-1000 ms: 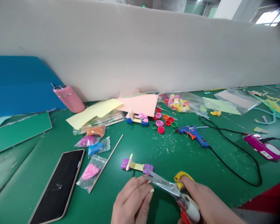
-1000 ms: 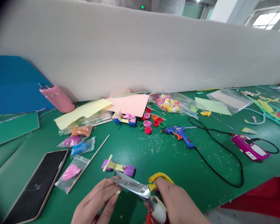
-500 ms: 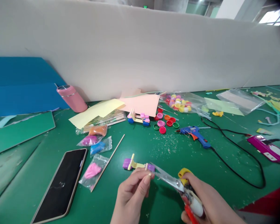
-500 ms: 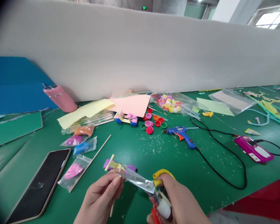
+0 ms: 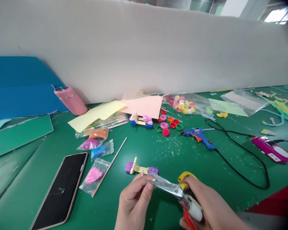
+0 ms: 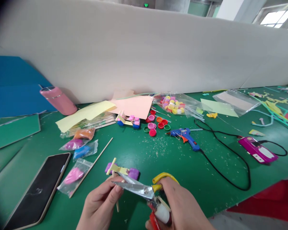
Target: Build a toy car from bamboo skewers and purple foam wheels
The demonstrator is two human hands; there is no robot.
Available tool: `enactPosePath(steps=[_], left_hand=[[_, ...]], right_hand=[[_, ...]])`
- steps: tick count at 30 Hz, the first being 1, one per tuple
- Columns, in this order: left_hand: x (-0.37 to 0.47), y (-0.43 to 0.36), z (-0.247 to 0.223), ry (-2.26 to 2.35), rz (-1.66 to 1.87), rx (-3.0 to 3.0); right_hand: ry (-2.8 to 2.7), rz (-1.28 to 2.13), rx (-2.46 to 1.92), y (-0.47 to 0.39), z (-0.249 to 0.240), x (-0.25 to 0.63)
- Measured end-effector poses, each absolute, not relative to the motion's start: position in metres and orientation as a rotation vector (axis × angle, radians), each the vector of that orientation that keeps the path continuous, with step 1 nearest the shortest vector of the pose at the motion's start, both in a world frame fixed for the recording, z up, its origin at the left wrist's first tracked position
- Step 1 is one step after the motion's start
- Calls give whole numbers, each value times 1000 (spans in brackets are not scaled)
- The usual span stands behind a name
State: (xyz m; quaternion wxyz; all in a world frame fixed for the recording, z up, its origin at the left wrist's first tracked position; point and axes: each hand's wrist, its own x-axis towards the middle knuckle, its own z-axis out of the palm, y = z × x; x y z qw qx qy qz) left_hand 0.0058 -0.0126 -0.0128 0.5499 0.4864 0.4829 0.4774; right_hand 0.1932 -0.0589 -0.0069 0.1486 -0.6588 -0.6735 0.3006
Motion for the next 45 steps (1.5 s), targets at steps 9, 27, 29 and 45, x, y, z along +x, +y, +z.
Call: enactPosePath(steps=[9,27,29,45], left_hand=[[6,-13,-9,1082,1254,1493],[16,-17,-9,1157,1360,1482],[16,-17,-9,1172,1355,1494],[13,-16,-14,1172,1314,1381]], right_hand=[[-1842,972,-1882,-61,-11,189],[-1890,1039,-1840,-58,0,188],[-1883,1032,-1851,-59,1,188],[-1785,1117,-1909,-53,1,188]])
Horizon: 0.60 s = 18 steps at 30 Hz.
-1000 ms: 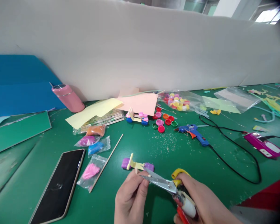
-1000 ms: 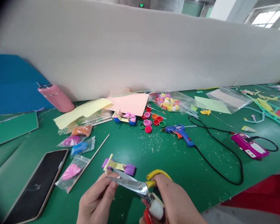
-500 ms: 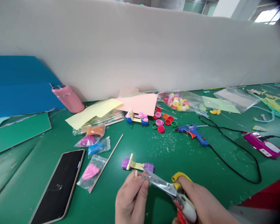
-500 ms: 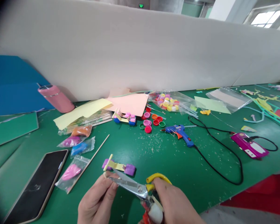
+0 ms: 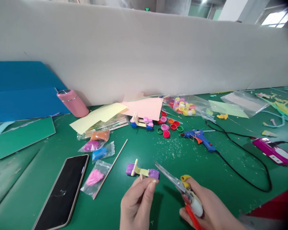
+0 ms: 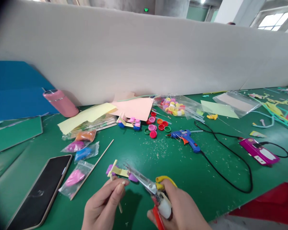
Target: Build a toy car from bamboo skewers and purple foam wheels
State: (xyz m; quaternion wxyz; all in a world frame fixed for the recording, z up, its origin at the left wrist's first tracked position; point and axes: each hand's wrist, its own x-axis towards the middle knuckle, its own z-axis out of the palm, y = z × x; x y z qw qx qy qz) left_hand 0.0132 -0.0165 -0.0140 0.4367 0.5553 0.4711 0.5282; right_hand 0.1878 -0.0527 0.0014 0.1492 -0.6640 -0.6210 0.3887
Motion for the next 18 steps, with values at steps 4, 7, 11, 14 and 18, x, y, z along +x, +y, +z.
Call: enactPosePath(steps=[4,7,11,14,18], left_hand=[[12,-16,-14,1186,1242,1363],[12,-16,-13,1191,1255,1363],[13,-17,-12,1189,1234,1401],[13,-16,-10,1213,1232,1376],[12,-15,-9,1162,1202,1382]], right_hand=[[-1812,1119,-1857,-54,5,191],[-1791,1164,-1830,-57,-2,189],[-1751,1124,-1822,-56,-5,188],[-1808,1080,-1858,-56,-1,189],[-1898,1007,-1930,-55,-3,192]])
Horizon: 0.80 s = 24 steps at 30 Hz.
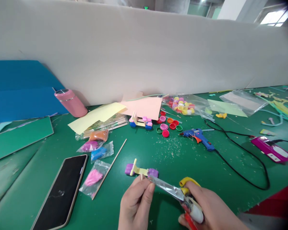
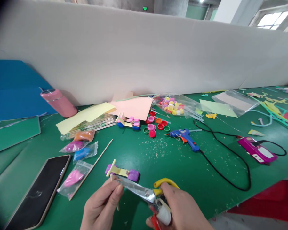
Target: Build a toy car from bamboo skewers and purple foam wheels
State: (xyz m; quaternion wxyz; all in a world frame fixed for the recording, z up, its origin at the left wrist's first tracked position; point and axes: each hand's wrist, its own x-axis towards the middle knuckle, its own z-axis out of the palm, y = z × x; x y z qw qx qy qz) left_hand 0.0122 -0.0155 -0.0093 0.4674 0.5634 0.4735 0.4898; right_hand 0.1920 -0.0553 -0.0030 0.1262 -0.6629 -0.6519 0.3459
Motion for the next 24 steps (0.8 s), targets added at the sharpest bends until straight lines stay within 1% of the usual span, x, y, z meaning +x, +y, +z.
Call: enactPosePath(steps=[3,5,10,14,16,17,18,22,24], left_hand=[[12,-16,-10,1092,1172,1302],[12,-16,-12,1060,1088,1159],[14,-15,-17,944,823,635],[16,-15,-17,911,802,460],[19,-18,-19,908,777,464],[20,-20,-20,896,758,471],[22,-22,-22,874,738,479],[31,-35,-30,681,650,458],[34,-42,-33,597,617,431]], right_hand=[[-1862,982,-1994,-51,-12,198],[-1798,904,-2065,-46,-21,208],[-1801,511,-2260,-35,-46,252],[-1824,186,-2175,-39,-53,277],[-1770,148,-2045,-42,-44,270],[-1735,215,-1958,-43,-37,261],[-1701,352,-1853,-44,-31,249],[-1466,1238,-1388,-48,-17,194],[-1284,1539,-1216,-50,-21,173]])
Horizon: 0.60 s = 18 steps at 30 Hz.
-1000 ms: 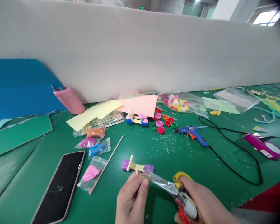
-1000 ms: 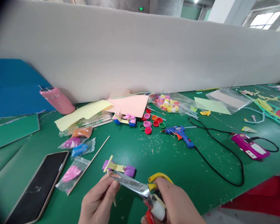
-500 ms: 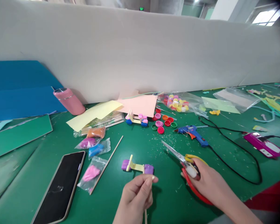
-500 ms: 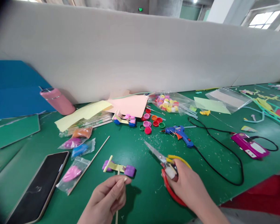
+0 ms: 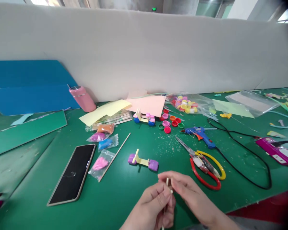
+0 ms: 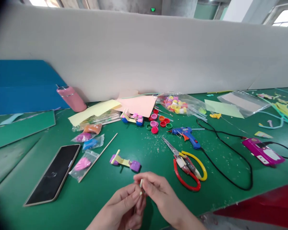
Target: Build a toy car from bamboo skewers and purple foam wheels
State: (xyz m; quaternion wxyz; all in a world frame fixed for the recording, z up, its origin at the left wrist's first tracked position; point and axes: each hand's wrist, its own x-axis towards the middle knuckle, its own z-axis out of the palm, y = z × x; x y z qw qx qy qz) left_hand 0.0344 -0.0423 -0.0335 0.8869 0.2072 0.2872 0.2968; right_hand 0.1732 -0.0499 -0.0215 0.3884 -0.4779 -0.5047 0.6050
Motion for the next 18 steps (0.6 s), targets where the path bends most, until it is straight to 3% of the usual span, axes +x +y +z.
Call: enactPosePath(steps=[5,11,18], left_hand=[[38,-57,-38,560,673,450],[13,-54,-27,972,925,581],[5,-50,-21,845,930,515]], right_hand=[[-972,1653,-1090,-48,-32,157],[-630,1375,-1018,-29,-16,184],[-1459,1313,-1270,-48,-8,154]])
